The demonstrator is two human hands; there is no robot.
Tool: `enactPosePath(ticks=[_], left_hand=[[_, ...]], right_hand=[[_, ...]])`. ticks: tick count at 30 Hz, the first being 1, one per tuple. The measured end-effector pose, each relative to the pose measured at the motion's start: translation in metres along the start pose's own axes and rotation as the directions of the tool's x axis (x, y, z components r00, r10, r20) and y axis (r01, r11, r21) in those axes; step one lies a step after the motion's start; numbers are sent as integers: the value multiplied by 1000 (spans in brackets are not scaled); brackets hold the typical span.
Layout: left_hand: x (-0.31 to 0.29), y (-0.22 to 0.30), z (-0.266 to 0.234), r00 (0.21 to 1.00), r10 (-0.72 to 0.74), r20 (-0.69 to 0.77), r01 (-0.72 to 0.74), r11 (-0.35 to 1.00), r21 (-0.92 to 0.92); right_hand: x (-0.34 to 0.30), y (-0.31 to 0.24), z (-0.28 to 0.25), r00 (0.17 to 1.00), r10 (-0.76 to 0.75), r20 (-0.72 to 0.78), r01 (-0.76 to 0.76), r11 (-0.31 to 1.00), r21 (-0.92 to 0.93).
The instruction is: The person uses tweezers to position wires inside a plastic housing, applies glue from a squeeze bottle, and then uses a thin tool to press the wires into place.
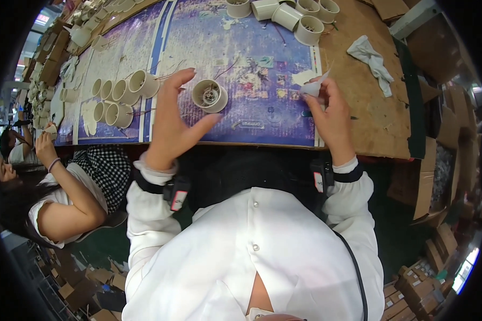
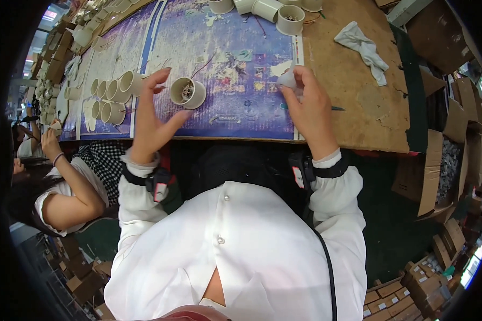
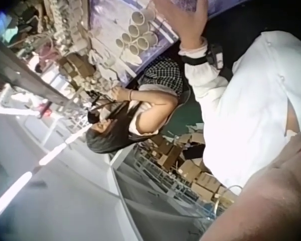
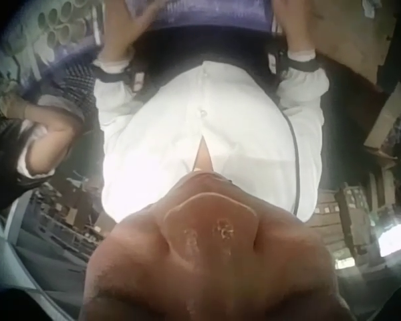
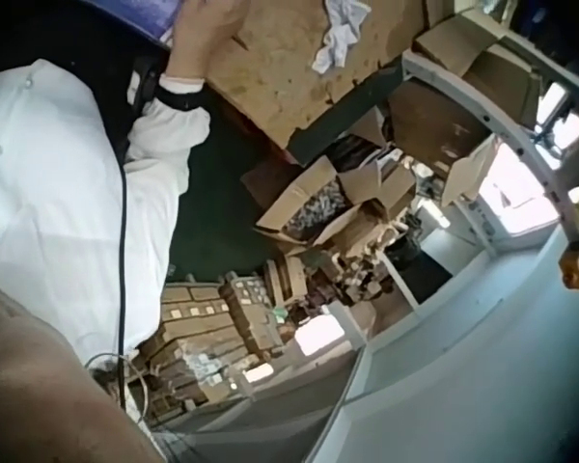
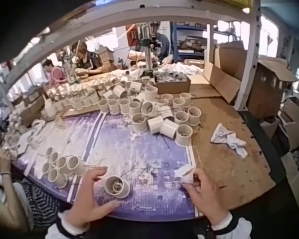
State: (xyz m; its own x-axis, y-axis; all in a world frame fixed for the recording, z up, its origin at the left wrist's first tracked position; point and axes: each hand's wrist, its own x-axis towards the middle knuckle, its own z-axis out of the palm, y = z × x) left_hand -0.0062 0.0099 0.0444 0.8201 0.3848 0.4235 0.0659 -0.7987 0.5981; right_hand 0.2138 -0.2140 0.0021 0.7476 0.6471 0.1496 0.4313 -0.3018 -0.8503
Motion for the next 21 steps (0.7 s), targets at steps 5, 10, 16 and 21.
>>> enactPosePath(ticks=[5,10,16,21], left_hand=[[-9,-2,37,967,-241,-85,243,970,17],[-13,-25,23,984,-140,110,159,969,-189],[-13,-18,30,1000,-10,20,12,993,-115],[-20,-16,41,998,-15,-56,15,1000,4]], right_hand=[[-6,-5,1,969,-194,-156,170,973,-153],[-39,-33,-7,909,-348,-229,366,930,39],[-26,-62,39,860,-504,77,498,863,91],[-7,-69,67,861,-500,91,505,861,-53]])
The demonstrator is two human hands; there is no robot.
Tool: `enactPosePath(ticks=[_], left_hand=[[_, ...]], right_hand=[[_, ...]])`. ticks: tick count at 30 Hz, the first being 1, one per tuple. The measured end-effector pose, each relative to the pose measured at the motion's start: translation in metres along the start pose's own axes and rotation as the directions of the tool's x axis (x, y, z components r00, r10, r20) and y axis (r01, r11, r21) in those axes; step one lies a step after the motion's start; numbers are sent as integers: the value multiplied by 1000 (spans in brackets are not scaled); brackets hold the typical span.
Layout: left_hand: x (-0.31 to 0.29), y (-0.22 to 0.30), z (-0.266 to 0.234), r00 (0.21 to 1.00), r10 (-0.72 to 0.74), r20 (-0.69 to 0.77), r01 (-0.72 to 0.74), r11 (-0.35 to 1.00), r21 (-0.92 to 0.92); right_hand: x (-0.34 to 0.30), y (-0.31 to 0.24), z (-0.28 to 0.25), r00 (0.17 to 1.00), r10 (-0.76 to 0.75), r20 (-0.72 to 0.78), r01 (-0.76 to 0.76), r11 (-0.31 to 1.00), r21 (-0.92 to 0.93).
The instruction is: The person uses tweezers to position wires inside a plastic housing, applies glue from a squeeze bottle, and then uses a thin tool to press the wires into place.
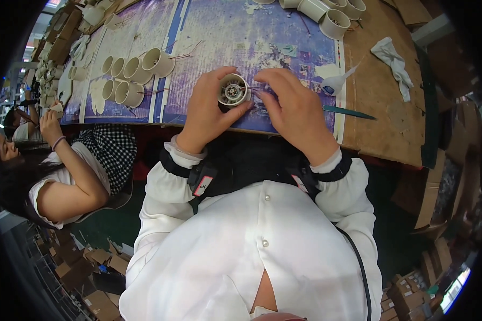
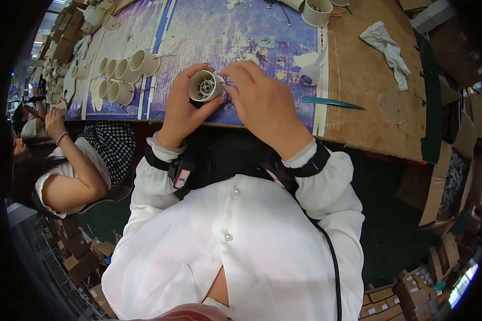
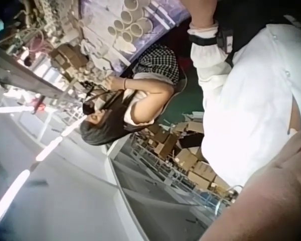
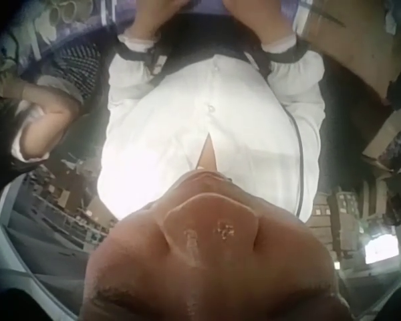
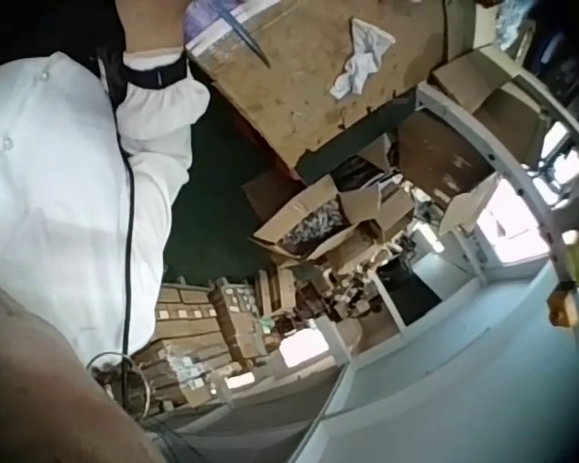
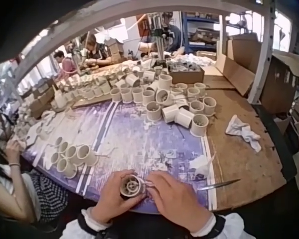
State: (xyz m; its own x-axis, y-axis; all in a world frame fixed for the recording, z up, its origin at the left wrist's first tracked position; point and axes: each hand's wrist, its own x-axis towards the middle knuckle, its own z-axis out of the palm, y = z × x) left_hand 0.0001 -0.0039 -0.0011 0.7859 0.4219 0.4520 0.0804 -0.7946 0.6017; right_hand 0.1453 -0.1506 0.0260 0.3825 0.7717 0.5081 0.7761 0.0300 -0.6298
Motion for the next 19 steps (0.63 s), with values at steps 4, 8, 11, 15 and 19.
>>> enactPosePath(ticks=[4,8,11,15,19], left_hand=[[0,-2,1,995,95,-37,-95,995,-1],[2,-4,0,995,88,-44,-90,995,-45],[2,-4,-2,993,102,-51,-105,993,-54],[3,-5,-4,989,136,-52,-139,988,-72],[-6,-7,-3,997,-82,-1,78,949,-306]], right_hand=[[3,5,13,995,15,98,-11,999,-47],[2,10,13,992,23,126,-16,999,-52],[2,11,13,991,75,114,-72,997,-36],[-4,17,16,992,109,59,-108,994,-20],[-4,11,8,981,120,151,-106,989,-99]])
